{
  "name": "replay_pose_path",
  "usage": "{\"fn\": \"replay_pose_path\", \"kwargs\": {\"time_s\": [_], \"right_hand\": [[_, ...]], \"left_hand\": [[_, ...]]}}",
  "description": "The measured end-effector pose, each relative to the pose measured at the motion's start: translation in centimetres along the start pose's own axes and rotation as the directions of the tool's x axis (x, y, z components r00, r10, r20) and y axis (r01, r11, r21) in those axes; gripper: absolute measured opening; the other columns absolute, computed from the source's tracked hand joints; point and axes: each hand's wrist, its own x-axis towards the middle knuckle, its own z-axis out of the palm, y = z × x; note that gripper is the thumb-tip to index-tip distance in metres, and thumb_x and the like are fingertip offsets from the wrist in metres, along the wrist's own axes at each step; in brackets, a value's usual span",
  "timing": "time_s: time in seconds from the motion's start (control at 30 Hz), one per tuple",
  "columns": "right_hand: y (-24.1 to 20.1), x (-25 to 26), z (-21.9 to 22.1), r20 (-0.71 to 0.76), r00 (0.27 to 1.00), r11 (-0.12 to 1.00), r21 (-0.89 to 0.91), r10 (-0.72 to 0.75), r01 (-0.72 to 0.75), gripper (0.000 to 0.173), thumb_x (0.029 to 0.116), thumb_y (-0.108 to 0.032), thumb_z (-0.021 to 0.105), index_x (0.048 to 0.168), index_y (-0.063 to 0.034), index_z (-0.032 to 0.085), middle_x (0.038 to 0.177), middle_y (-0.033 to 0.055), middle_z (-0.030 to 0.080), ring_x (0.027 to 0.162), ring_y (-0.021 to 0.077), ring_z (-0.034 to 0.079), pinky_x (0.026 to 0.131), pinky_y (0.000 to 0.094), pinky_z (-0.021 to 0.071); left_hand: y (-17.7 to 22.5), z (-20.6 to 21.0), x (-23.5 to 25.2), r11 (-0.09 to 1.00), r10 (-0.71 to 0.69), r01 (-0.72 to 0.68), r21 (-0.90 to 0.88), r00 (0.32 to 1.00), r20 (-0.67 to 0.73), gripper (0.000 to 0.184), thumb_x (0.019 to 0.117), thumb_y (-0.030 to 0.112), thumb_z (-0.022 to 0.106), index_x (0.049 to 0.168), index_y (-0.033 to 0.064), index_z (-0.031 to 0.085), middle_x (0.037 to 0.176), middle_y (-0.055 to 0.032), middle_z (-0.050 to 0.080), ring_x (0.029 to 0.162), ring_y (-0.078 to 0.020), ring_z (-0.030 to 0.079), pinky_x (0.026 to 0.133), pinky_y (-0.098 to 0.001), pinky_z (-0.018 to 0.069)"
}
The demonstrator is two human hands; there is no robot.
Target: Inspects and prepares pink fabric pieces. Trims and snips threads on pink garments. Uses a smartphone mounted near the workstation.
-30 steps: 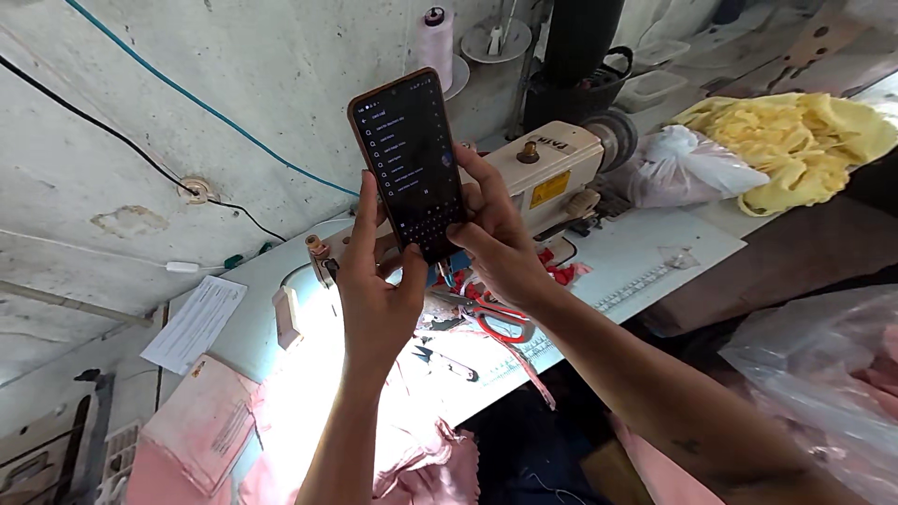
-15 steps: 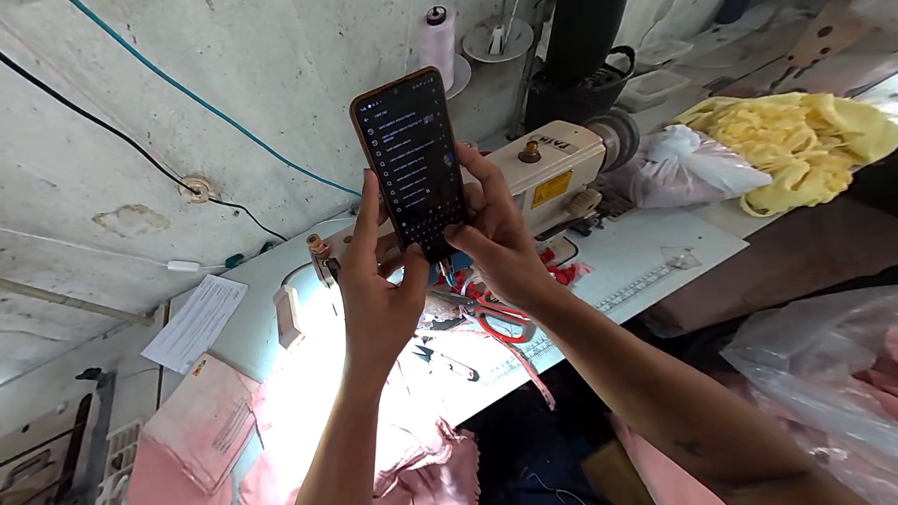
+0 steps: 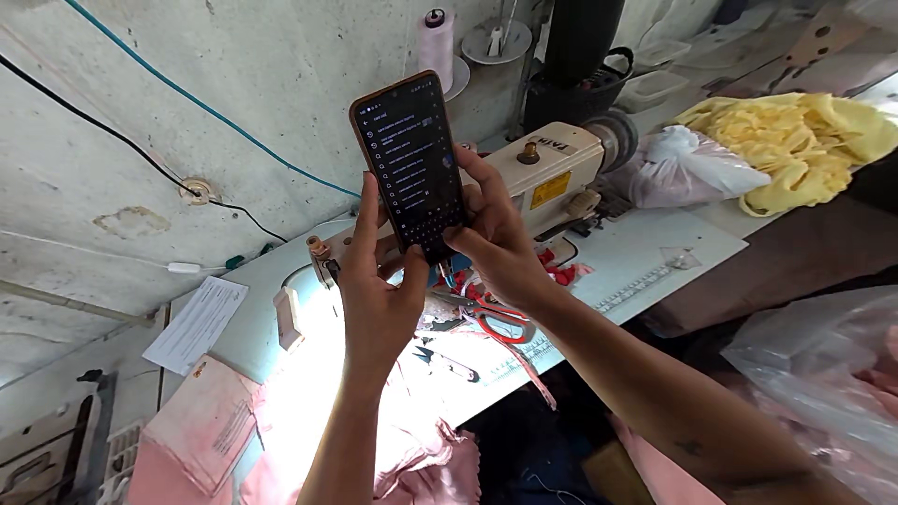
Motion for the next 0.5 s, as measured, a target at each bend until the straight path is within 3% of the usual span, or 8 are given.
{"fn": "replay_pose_path", "kwargs": {"time_s": [0.13,0.3,0.5], "right_hand": [[0.03,-0.05,-0.05,-0.001,1.0,1.0,0.007,0.001,-0.001,0.081,0.0934,0.01,0.044,0.164,-0.0184,0.018,0.126,0.0111,0.06,0.1,0.0178,0.068,0.079,0.0323,0.0616],[-0.24,-0.02,-0.06,0.003,1.0,1.0,0.026,0.013,-0.013,0.079,0.0944,0.01,0.045,0.163,-0.0176,0.017,0.128,0.0116,0.06,0.103,0.0188,0.068,0.081,0.0341,0.062],[-0.32,-0.01,-0.15,0.006,1.0,0.999,0.034,0.017,-0.017,0.079,0.0946,0.008,0.046,0.163,-0.0199,0.018,0.127,0.0098,0.061,0.101,0.0177,0.068,0.078,0.0316,0.0614]], "left_hand": [[-0.08,-0.16,0.04,1.0,0.014,-0.015,0.027,0.999,0.037,0.091,0.0915,-0.003,0.065,0.166,0.0192,0.018,0.153,-0.0096,0.048,0.116,-0.0212,0.067,0.087,-0.0366,0.0636],[0.13,-0.47,0.0,0.984,-0.06,0.038,0.174,0.991,0.123,0.117,0.0837,0.01,0.084,0.167,0.0328,0.005,0.16,-0.01,0.033,0.123,-0.0219,0.063,0.089,-0.0404,0.0646],[-0.06,-0.44,-0.13,0.934,-0.029,-0.024,0.356,0.989,0.145,0.126,0.0791,0.005,0.083,0.166,0.0301,-0.004,0.161,-0.0119,0.03,0.128,-0.0195,0.059,0.091,-0.038,0.0614]]}}
